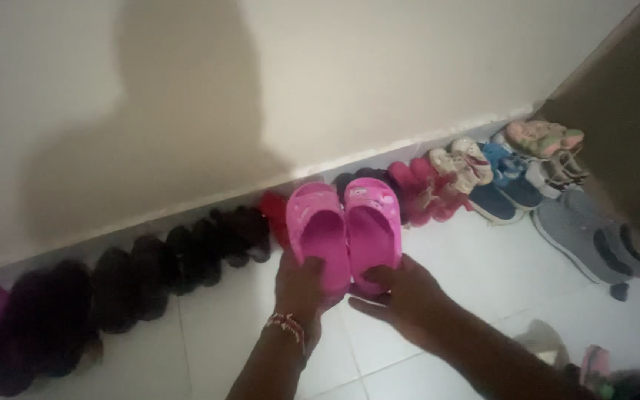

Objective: Organizing a pile of shoes into a row on the floor.

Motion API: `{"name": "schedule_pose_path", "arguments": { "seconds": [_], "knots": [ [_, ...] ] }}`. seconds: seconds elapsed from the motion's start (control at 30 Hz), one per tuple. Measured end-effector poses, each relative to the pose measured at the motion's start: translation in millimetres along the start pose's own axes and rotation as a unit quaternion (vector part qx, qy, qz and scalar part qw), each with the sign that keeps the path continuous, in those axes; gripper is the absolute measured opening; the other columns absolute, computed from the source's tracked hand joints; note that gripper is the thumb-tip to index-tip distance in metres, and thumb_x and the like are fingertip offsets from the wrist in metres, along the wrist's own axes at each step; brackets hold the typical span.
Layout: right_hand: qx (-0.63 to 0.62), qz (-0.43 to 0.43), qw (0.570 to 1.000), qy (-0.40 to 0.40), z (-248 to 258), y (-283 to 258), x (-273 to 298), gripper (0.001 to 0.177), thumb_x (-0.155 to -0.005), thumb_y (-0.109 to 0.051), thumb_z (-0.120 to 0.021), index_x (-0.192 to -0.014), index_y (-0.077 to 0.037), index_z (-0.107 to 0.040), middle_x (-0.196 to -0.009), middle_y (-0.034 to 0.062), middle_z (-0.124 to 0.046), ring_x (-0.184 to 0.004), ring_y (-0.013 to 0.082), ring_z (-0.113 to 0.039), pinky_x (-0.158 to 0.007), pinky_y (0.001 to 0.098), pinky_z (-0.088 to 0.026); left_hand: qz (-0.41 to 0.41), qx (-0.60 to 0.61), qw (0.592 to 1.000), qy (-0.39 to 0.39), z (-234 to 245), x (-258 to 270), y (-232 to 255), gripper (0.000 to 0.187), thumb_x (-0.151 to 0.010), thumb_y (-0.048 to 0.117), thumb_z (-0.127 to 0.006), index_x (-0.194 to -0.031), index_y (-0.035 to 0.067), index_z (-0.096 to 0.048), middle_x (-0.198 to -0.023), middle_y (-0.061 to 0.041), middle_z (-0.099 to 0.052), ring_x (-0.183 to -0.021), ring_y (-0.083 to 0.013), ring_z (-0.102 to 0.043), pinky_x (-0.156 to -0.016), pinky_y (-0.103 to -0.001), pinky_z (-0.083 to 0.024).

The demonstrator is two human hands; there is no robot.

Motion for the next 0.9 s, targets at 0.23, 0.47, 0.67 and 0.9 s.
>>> {"name": "schedule_pose_path", "arguments": {
  "seconds": [0.23,0.47,0.67,0.9],
  "knots": [
    [0.083,0.052,0.995,-0.036,9,13,-62,0.032,-0.088,-0.011,-0.069,-0.119,-0.008,-0.061,-0.114,0.01,-0.075,-0.107,0.0233,-0.076,-0.093,0.0379,-0.06,0.026,0.021,0.999,-0.031,14,-64,-1,0.047,-0.091,0.005,-0.055,-0.137,0.014,-0.056,-0.128,-0.01,-0.067,-0.112,-0.0284,-0.069,-0.087,-0.046,-0.065],
    [-0.388,-0.052,0.92,0.02,8,38,-110,0.033,-0.084,-0.008,-0.065,-0.116,-0.011,-0.06,-0.114,0.0182,-0.069,-0.105,0.0398,-0.072,-0.09,0.0555,-0.063,0.024,0.039,0.998,-0.034,17,-122,-23,0.057,-0.093,0.01,-0.06,-0.144,0.028,-0.044,-0.138,-0.007,-0.06,-0.118,-0.0326,-0.065,-0.086,-0.053,-0.062],
    [-0.1,0.056,0.993,0.004,23,61,-160,0.034,-0.083,-0.01,-0.076,-0.113,-0.003,-0.064,-0.114,0.017,-0.07,-0.103,0.0349,-0.074,-0.086,0.0473,-0.062,0.0,-0.012,1.0,-0.019,15,-136,-11,0.056,-0.094,0.024,-0.059,-0.146,0.034,-0.042,-0.138,-0.007,-0.06,-0.117,-0.0308,-0.065,-0.081,-0.055,-0.061],
    [0.166,0.026,0.986,-0.013,27,48,-189,0.032,-0.078,-0.028,-0.084,-0.104,-0.012,-0.072,-0.105,0.0084,-0.074,-0.097,0.0261,-0.075,-0.085,0.0404,-0.061,0.098,0.041,0.994,-0.033,-6,-144,6,0.044,-0.096,0.035,-0.061,-0.137,0.028,-0.05,-0.136,-0.011,-0.06,-0.114,-0.0297,-0.065,-0.081,-0.046,-0.061]
  ]
}}
Point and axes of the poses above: each hand's wrist, its own x-axis away from the middle knuckle, its own z-axis out of the back of the hand, y = z × x, the point moved 2 cm from there along -x, towards the middle knuckle
